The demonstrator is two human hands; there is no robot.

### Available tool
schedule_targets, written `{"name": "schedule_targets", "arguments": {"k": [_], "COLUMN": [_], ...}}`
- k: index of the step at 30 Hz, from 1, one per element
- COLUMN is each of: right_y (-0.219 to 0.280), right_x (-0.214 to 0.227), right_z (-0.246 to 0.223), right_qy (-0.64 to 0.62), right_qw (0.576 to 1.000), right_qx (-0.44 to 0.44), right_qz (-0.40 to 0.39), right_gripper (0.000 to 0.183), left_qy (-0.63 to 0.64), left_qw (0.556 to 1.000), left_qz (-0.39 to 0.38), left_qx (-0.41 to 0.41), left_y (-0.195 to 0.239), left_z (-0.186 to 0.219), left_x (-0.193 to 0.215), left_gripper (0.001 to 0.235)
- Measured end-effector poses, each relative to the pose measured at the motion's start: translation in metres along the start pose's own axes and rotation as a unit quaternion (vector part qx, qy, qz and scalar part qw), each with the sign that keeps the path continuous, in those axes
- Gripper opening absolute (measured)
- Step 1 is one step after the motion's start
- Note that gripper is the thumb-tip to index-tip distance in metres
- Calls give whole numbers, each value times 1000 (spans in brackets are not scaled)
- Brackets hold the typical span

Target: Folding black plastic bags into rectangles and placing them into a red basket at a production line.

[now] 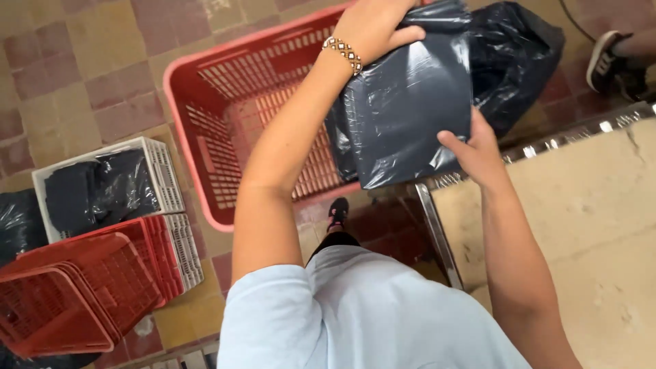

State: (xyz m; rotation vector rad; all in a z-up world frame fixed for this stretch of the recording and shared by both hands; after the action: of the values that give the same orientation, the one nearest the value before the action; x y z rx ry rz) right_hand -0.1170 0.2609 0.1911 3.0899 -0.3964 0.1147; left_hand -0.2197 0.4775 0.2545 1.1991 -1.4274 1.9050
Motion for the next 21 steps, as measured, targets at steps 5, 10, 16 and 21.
{"name": "schedule_targets", "arguments": {"k": [5,10,16,21], "right_y": [-60,-64,-79,-81], "right_x": [-43,-44,-45,-151], "right_z": [68,133,138,110], "right_qy": [45,70,494,454], "right_qw": [972,894,778,713], "right_qx": [-231,-443,-361,-399], "right_qz": [-2,10,-142,-356], "right_gripper": [56,59,65,62], "left_qy": [62,135,102,-87], "left_qw": [975,940,929,926], "left_qz": [-183,-284,-320,-233], "left_qx": [108,131,156,283], "left_y": [51,96,116,129], "left_z": [-83,-90,-79,-55], "left_x": [-146,-253,-271,-264], "left_gripper": [40,50,51,70]}}
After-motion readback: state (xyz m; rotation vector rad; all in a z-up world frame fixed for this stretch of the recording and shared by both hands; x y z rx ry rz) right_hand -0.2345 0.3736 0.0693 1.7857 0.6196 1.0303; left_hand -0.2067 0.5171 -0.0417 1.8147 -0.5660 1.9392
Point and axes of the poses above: each hand's wrist, its own y-axis away from the middle knuckle, its own x-axis out of the back of the hand, z = x × y, the point moved 9 cm from there along -y, towards the middle knuckle, and after that the axes turned 13 degrees about -y, right-handed, at the moved point
